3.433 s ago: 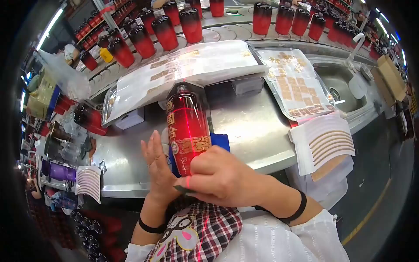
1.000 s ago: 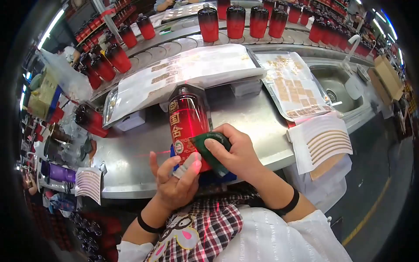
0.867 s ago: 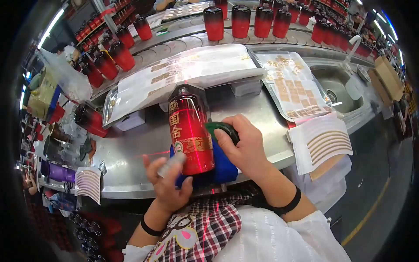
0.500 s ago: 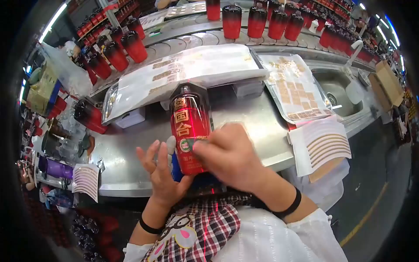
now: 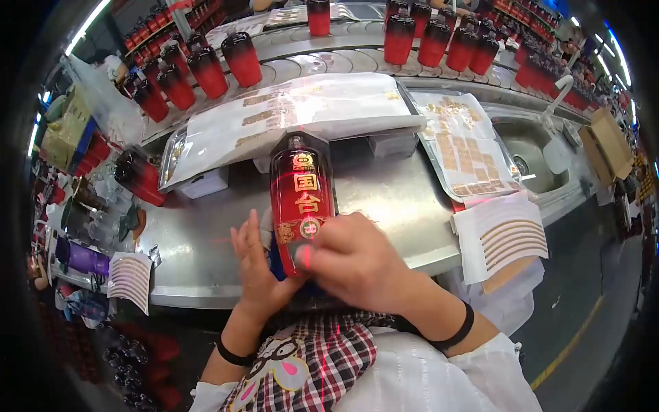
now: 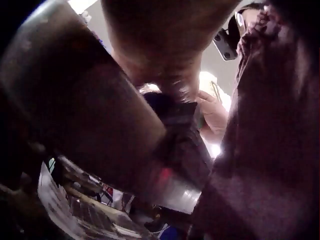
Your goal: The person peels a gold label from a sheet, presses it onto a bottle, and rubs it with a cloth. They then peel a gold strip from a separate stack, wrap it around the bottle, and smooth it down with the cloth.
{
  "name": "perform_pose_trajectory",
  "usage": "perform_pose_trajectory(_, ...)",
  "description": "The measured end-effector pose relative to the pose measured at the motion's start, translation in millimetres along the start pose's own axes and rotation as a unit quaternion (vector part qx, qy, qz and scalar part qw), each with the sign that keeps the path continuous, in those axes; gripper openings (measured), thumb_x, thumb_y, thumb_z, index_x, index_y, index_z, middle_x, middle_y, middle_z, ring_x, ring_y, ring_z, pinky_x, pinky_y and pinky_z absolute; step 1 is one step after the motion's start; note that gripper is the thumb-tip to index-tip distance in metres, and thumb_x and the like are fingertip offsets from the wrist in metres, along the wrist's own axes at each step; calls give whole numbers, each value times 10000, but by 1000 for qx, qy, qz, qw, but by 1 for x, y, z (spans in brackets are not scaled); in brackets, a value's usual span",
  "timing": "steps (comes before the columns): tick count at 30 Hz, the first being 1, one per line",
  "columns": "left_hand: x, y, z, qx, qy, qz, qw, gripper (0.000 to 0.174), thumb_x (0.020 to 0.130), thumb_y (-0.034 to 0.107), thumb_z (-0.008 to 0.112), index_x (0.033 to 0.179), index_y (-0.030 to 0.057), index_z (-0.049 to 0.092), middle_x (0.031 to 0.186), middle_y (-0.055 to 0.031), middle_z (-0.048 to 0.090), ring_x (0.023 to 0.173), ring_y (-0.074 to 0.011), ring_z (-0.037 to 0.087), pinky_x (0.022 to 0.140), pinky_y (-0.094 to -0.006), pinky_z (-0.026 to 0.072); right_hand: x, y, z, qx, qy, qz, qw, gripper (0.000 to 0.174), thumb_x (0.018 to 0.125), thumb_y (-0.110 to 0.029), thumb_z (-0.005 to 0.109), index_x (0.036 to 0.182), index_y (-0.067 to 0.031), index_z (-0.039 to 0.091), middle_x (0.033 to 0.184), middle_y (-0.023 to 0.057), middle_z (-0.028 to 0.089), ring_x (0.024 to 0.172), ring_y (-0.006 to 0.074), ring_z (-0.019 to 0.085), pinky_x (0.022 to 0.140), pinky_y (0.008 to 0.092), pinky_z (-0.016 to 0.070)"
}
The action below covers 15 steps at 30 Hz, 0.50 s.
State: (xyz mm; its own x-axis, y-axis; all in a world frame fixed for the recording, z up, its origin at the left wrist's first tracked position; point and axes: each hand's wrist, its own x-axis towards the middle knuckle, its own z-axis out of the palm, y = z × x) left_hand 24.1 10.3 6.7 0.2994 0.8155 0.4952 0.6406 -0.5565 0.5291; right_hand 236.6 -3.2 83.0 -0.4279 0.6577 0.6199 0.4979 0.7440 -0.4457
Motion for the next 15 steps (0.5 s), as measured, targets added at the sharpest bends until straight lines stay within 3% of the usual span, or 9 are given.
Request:
perform_pose_trajectory(2,2,4,-6,41,2,31,999,1097,728,555,753,1459,-92,251,1314,-250,463,1321,-388,364,1131,-633,49,1,-8,-5,115,-74,-32,990,372,660,-79,778,1012,-91,660,841,58,564,802,268,565,698,377,420)
perform_pose_trajectory(4,3,6,-10,60,8,47,997,1097,730,552,754,1461,-89,247,1322,-256,456,1315,-393,372,1131,-633,51,-5,-1,3,-55,78,14,995,367,671,-81,779,1019,-96,664,827,57,560,797,261,566,676,370,429)
perform_pose_trajectory(6,4,6,-12,58,16,48,997,1091,732,539,759,1464,-86,244,1331,-263,450,1310,-398,379,1131,-634,56,-7,1,1,-79,17,8,997,340,678,-82,789,998,-94,676,842,61,579,766,257,565,681,373,440)
perform_pose_trajectory(9,1,3,-6,41,9,53,998,1086,719,519,772,1456,-89,255,1344,-266,438,1306,-394,380,1130,-640,68,-4,-10,-3,106,-63,-45,991,289,723,-78,779,994,-79,680,840,78,596,721,249,567,662,352,450)
perform_pose_trajectory(12,-1,11,-6,11,66,57,996,922,757,496,736,1419,-39,380,1311,-192,506,1297,-358,399,1134,-642,76,-12,-3,-5,56,90,154,982,245,780,-80,761,1008,-62,675,796,77,582,679,215,566,614,319,444)
perform_pose_trajectory(13,0,17,-10,54,47,107,992,861,795,504,698,1401,-37,413,1310,-172,525,1306,-351,391,1143,-623,78,-18,6,-5,118,115,218,962,192,847,-95,727,1015,-33,657,770,55,595,673,140,573,583,275,447)
perform_pose_trajectory(15,1,32,-20,136,6,205,969,756,871,522,620,1365,-34,478,1309,-131,563,1325,-339,374,1162,-585,83,-25,11,9,224,147,296,917,173,867,-107,715,999,-18,649,784,39,619,687,98,570,590,255,455)
